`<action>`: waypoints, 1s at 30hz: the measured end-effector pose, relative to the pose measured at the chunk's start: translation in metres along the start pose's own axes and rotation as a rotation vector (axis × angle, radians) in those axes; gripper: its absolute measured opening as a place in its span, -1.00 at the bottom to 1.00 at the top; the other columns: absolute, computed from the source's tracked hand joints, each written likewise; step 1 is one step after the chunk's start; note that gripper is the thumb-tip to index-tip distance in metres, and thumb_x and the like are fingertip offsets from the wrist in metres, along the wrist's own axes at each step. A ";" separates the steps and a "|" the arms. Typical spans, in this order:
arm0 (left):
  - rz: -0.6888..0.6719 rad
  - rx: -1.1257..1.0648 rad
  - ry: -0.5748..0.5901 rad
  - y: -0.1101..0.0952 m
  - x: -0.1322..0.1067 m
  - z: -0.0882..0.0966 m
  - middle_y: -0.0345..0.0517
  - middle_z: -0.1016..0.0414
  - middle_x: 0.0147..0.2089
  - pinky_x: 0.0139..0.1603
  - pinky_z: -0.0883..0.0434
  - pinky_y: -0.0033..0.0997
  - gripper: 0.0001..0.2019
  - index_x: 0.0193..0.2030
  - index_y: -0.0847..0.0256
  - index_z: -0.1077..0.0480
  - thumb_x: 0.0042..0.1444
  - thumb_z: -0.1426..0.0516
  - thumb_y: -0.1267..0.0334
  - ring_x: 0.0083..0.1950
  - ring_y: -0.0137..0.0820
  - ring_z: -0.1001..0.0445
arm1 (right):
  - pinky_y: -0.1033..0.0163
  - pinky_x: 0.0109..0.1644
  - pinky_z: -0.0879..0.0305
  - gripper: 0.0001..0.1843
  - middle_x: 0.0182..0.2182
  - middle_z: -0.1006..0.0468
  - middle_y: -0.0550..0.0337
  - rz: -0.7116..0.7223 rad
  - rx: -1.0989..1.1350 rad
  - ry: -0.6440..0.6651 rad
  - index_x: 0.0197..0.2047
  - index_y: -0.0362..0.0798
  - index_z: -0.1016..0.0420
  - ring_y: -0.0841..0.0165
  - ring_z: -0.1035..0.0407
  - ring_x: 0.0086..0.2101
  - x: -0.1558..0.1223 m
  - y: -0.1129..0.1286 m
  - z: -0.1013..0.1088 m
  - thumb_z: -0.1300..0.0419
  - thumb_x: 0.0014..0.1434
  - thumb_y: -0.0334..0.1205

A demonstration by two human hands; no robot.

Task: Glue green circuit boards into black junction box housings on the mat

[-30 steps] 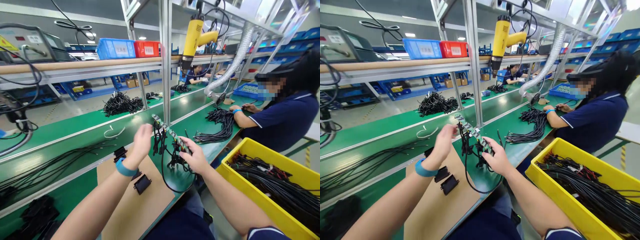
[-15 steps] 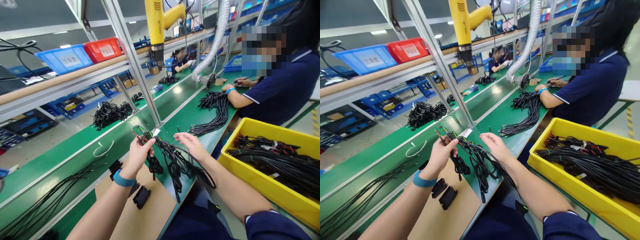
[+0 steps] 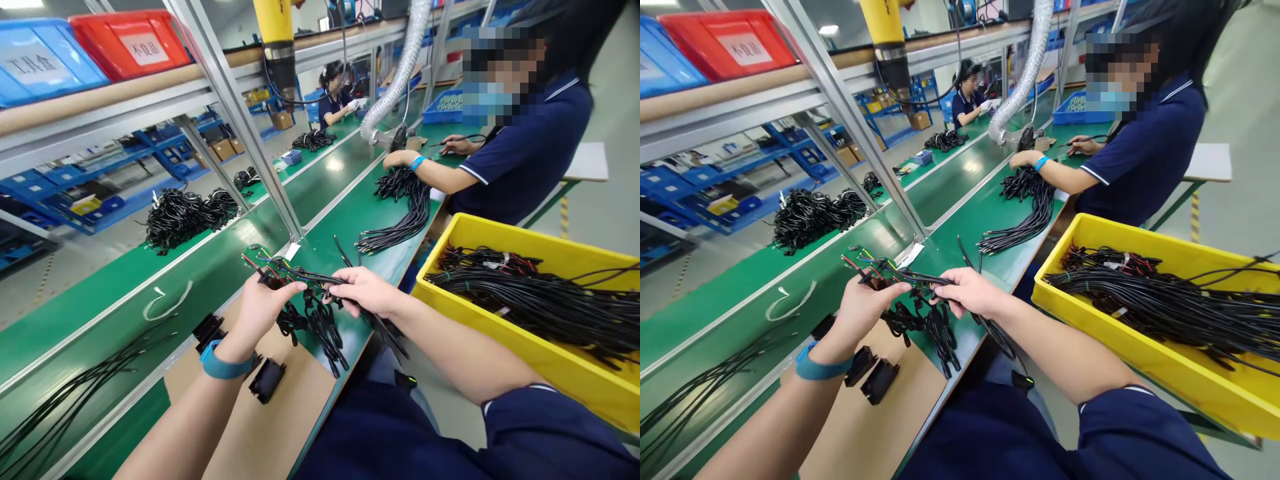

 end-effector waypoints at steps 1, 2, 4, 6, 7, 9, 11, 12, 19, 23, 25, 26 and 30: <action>-0.008 0.009 0.002 0.003 0.001 -0.001 -0.21 -0.51 -0.44 -0.43 -0.35 -0.45 -0.69 -0.38 0.24 -0.43 -0.10 -0.41 0.11 -0.45 -0.45 -0.39 | 0.37 -0.66 -0.04 -0.77 -0.33 -0.64 0.13 -0.016 0.054 0.023 -0.19 -0.09 -0.38 0.55 -0.21 -0.72 0.000 0.003 0.005 -0.20 0.23 -0.09; -0.009 0.001 0.010 0.005 0.002 -0.003 -0.18 -0.55 -0.38 -0.36 -0.39 -0.43 -0.71 -0.36 0.25 -0.45 -0.08 -0.39 0.13 -0.39 -0.42 -0.44 | 0.37 -0.68 0.00 -0.74 -0.27 -0.65 0.08 -0.015 0.073 0.044 -0.18 -0.10 -0.38 0.56 -0.20 -0.73 0.000 0.006 0.010 -0.21 0.22 -0.07; 0.025 -0.052 0.047 0.007 0.003 -0.007 -0.14 -0.58 -0.33 -0.29 -0.43 -0.38 -0.77 -0.34 0.25 -0.46 -0.04 -0.34 0.16 -0.33 -0.36 -0.49 | 0.38 -0.64 -0.05 -0.70 -0.22 -0.66 0.05 0.016 -0.012 0.081 -0.17 -0.10 -0.39 0.56 -0.23 -0.68 -0.001 0.014 0.016 -0.24 0.20 -0.03; 0.078 -0.111 0.111 0.003 0.003 -0.012 -0.12 -0.58 -0.35 -0.29 -0.47 -0.35 -0.84 -0.36 0.26 -0.45 -0.02 -0.27 0.22 -0.33 -0.32 -0.52 | 0.35 -0.49 -0.23 -0.67 -0.19 -0.64 0.06 0.078 -0.276 0.040 -0.15 -0.10 -0.43 0.48 -0.37 -0.53 -0.003 0.021 0.022 -0.34 0.10 -0.08; 0.097 -0.128 0.148 0.000 0.003 -0.014 -0.11 -0.58 -0.36 -0.29 -0.49 -0.33 -0.87 -0.36 0.26 -0.45 -0.02 -0.24 0.24 -0.34 -0.30 -0.54 | 0.33 -0.38 -0.30 -0.65 -0.17 -0.63 0.06 0.105 -0.458 -0.030 -0.13 -0.10 -0.46 0.42 -0.43 -0.42 -0.004 0.024 0.024 -0.37 0.04 -0.15; 0.109 -0.138 0.202 -0.008 0.000 -0.019 -0.10 -0.59 -0.37 -0.32 -0.51 -0.31 -0.89 -0.34 0.24 -0.44 -0.02 -0.18 0.28 -0.36 -0.28 -0.56 | 0.28 -0.21 -0.33 -0.62 -0.16 -0.60 0.03 0.085 -0.815 -0.145 -0.12 -0.11 -0.49 0.31 -0.47 -0.24 -0.005 0.027 0.030 -0.39 -0.05 -0.28; 0.107 -0.126 0.208 -0.014 -0.004 -0.024 -0.11 -0.58 -0.38 -0.36 -0.52 -0.31 -0.89 -0.32 0.22 -0.41 -0.03 -0.15 0.29 -0.40 -0.28 -0.55 | 0.28 -0.25 -0.29 -0.73 -0.29 -0.60 0.06 -0.097 -0.995 -0.045 -0.21 -0.13 -0.52 0.28 -0.46 -0.29 -0.005 0.023 0.036 -0.35 -0.03 -0.27; 0.108 -0.120 0.191 -0.015 -0.006 -0.026 -0.12 -0.57 -0.41 -0.38 -0.51 -0.32 -0.89 -0.31 0.21 -0.38 -0.03 -0.14 0.29 -0.41 -0.28 -0.55 | 0.29 -0.31 -0.26 -0.80 -0.40 -0.58 0.11 -0.208 -0.994 0.063 -0.28 -0.13 -0.53 0.30 -0.44 -0.37 -0.005 0.019 0.040 -0.33 0.00 -0.23; 0.142 -0.016 0.340 -0.015 -0.005 -0.008 -0.09 -0.56 -0.48 -0.40 -0.45 -0.35 -0.80 -0.43 0.21 -0.40 0.07 -0.21 0.13 -0.42 -0.28 -0.52 | 0.36 -0.38 -0.16 -0.75 -0.51 -0.49 0.29 -0.113 -0.496 0.371 -0.42 -0.13 -0.50 0.48 -0.28 -0.48 -0.020 0.009 0.069 -0.30 0.13 -0.11; 0.188 0.015 0.650 -0.034 -0.019 0.030 0.05 -0.65 -0.07 -0.15 -0.57 -0.22 -0.62 -0.05 0.18 -0.59 0.06 -0.29 0.00 -0.14 -0.14 -0.61 | 0.35 -0.30 -0.24 -0.68 -0.46 -0.56 0.21 -0.002 -0.182 0.462 -0.36 -0.17 -0.53 0.45 -0.36 -0.43 -0.040 0.032 0.059 -0.37 0.14 -0.04; 0.122 0.071 0.731 -0.046 -0.032 0.048 -0.01 -0.61 0.09 0.09 -0.54 -0.12 -0.52 0.13 0.06 -0.54 0.05 -0.32 0.04 0.08 -0.06 -0.56 | 0.34 -0.29 -0.27 -0.68 -0.44 -0.59 0.17 0.018 -0.081 0.470 -0.31 -0.18 -0.55 0.42 -0.41 -0.41 -0.048 0.042 0.049 -0.40 0.13 -0.06; 0.065 0.109 0.753 -0.051 -0.039 0.055 -0.06 -0.60 0.11 0.18 -0.50 -0.08 -0.50 0.16 0.02 -0.53 0.04 -0.33 0.06 0.16 -0.04 -0.52 | 0.33 -0.28 -0.28 -0.69 -0.44 -0.61 0.15 0.035 -0.037 0.472 -0.30 -0.19 -0.56 0.41 -0.43 -0.41 -0.052 0.046 0.043 -0.40 0.13 -0.07; -0.106 0.097 0.786 -0.056 -0.061 0.064 -0.09 -0.63 0.03 0.27 -0.44 -0.04 -0.51 0.17 0.01 -0.51 0.09 -0.28 -0.01 0.14 -0.04 -0.52 | 0.30 -0.17 -0.31 -0.70 -0.43 -0.63 0.12 0.126 0.120 0.453 -0.27 -0.19 -0.57 0.42 -0.45 -0.39 -0.053 0.050 0.019 -0.41 0.14 -0.09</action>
Point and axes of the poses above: each hand's wrist, its own x-axis towards the middle knuckle, its own z-axis out of the back of the hand, y = z × x, the point moved 1 cm from there along x, towards the middle knuckle
